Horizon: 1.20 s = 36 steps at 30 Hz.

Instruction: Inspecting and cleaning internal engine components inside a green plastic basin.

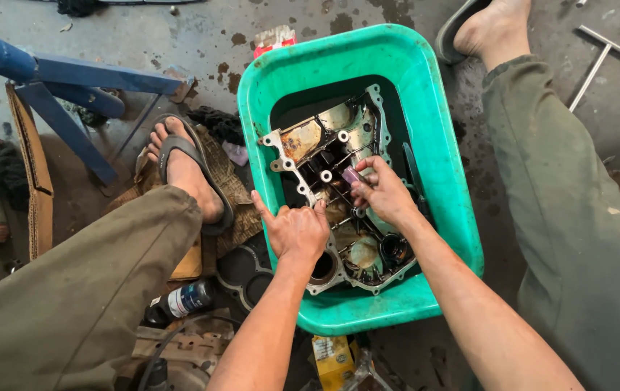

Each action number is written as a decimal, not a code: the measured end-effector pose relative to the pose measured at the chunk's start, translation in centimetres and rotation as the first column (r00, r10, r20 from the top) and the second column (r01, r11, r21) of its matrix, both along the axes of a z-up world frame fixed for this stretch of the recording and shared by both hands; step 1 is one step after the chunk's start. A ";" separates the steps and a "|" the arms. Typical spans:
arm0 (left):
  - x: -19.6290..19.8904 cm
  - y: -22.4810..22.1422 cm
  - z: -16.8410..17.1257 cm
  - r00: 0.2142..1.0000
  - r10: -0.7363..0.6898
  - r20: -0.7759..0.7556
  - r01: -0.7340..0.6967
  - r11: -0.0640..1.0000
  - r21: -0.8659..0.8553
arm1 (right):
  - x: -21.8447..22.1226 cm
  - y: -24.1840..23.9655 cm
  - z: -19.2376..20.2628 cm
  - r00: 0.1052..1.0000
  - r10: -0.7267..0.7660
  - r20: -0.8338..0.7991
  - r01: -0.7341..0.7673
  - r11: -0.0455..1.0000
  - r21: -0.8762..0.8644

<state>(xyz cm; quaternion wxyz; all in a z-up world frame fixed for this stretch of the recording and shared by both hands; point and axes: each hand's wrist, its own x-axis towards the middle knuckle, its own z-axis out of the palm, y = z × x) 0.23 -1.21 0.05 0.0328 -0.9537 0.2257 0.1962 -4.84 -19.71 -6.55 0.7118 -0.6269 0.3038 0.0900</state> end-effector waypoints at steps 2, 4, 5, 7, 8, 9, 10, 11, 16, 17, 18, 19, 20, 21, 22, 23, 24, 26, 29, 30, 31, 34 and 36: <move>0.0 0.0 0.3 1.000 0.011 -0.024 -0.011 1.000 0.012 | 0.2 0.3 1.9 0.999 0.040 -0.019 -0.042 0.986 -0.163; 0.1 -0.1 0.4 0.999 0.010 -0.033 -0.010 1.000 0.019 | 0.2 0.1 2.4 0.995 0.099 -0.005 -0.095 0.945 -0.314; 0.0 -0.2 0.4 0.999 0.011 -0.042 -0.009 1.000 0.027 | 0.2 0.0 2.6 0.987 0.160 -0.002 -0.143 0.877 -0.458; 0.0 -0.2 0.4 0.999 0.007 -0.045 -0.005 0.999 0.037 | 0.2 -0.1 2.6 0.979 0.195 -0.054 -0.195 0.837 -0.511; 0.0 -0.1 0.5 0.999 0.004 -0.047 -0.002 0.999 0.046 | 0.3 0.0 2.6 0.968 0.227 -0.108 -0.247 0.791 -0.560; 0.0 -0.1 0.3 0.999 0.005 -0.047 -0.003 0.999 0.048 | 0.3 -0.1 2.2 0.968 0.228 -0.108 -0.249 0.791 -0.559; 0.0 -0.1 0.2 0.999 0.007 -0.039 -0.006 0.999 0.041 | 0.3 -0.1 1.9 0.961 0.228 -0.154 -0.275 0.784 -0.556; 0.0 -0.1 0.0 0.999 0.010 -0.031 -0.008 0.999 0.034 | 0.4 -0.1 1.5 0.953 0.227 -0.201 -0.302 0.778 -0.552; 0.0 0.0 0.0 1.000 0.013 -0.021 -0.012 1.000 0.020 | 0.4 0.4 2.0 0.962 0.272 0.029 -0.178 0.704 -0.687; 0.0 0.0 0.0 1.000 0.011 -0.024 -0.010 1.000 0.020 | 0.6 0.8 3.5 0.965 0.252 0.069 -0.137 0.715 -0.686; 0.0 0.0 -0.1 1.000 0.012 -0.025 -0.012 1.000 0.021 | 0.9 1.1 4.0 0.965 0.253 0.069 -0.138 0.715 -0.685; 0.0 0.0 -0.1 1.000 0.009 -0.019 -0.008 1.000 0.012 | 1.0 1.3 4.6 0.981 0.192 0.006 -0.149 0.783 -0.603; 0.0 0.0 -0.2 1.000 0.005 -0.013 -0.005 1.000 0.003 | 1.2 1.6 5.2 0.989 0.137 -0.063 -0.150 0.844 -0.515; 0.0 0.0 -0.2 1.000 0.005 -0.014 -0.005 1.000 0.005 | 1.2 1.8 4.7 0.989 0.137 -0.064 -0.150 0.845 -0.514; 0.0 0.1 -0.3 1.000 0.007 -0.013 -0.007 1.000 0.011 | 1.3 1.9 4.3 0.989 0.108 -0.097 -0.139 0.898 -0.418; 0.0 0.0 -0.3 1.000 0.008 -0.013 -0.008 1.000 0.016 | 1.3 2.1 3.9 0.988 0.081 -0.133 -0.120 0.940 -0.319; 0.0 0.1 -0.3 1.000 0.007 -0.013 -0.007 1.000 0.017 | 1.3 2.2 3.2 0.988 0.081 -0.134 -0.120 0.940 -0.318; -0.1 0.0 -0.3 1.000 0.002 0.007 -0.002 1.000 -0.005 | 1.1 2.2 2.0 0.982 0.024 -0.187 -0.069 0.969 -0.236; -0.1 0.1 -0.3 1.000 0.007 0.000 -0.007 1.000 0.008 | 0.5 2.0 1.6 0.992 0.124 -0.006 -0.110 0.859 -0.500; -0.1 0.2 -0.3 1.000 0.005 0.002 -0.005 1.000 0.009 | 0.5 1.9 1.9 0.993 0.122 -0.004 -0.107 0.859 -0.500; 0.0 0.0 -0.4 1.000 0.007 0.014 -0.007 1.000 -0.013 | 0.6 1.5 2.2 0.973 0.228 0.044 -0.149 0.759 -0.634; -0.2 -0.1 -0.5 1.000 0.008 0.016 -0.008 1.000 -0.022 | 0.7 1.7 3.6 0.937 0.350 0.019 -0.200 0.580 -0.790; -0.1 0.1 -0.5 1.000 0.008 0.010 -0.008 1.000 -0.004 | 1.0 2.5 4.2 0.933 0.359 -0.029 -0.228 0.527 -0.819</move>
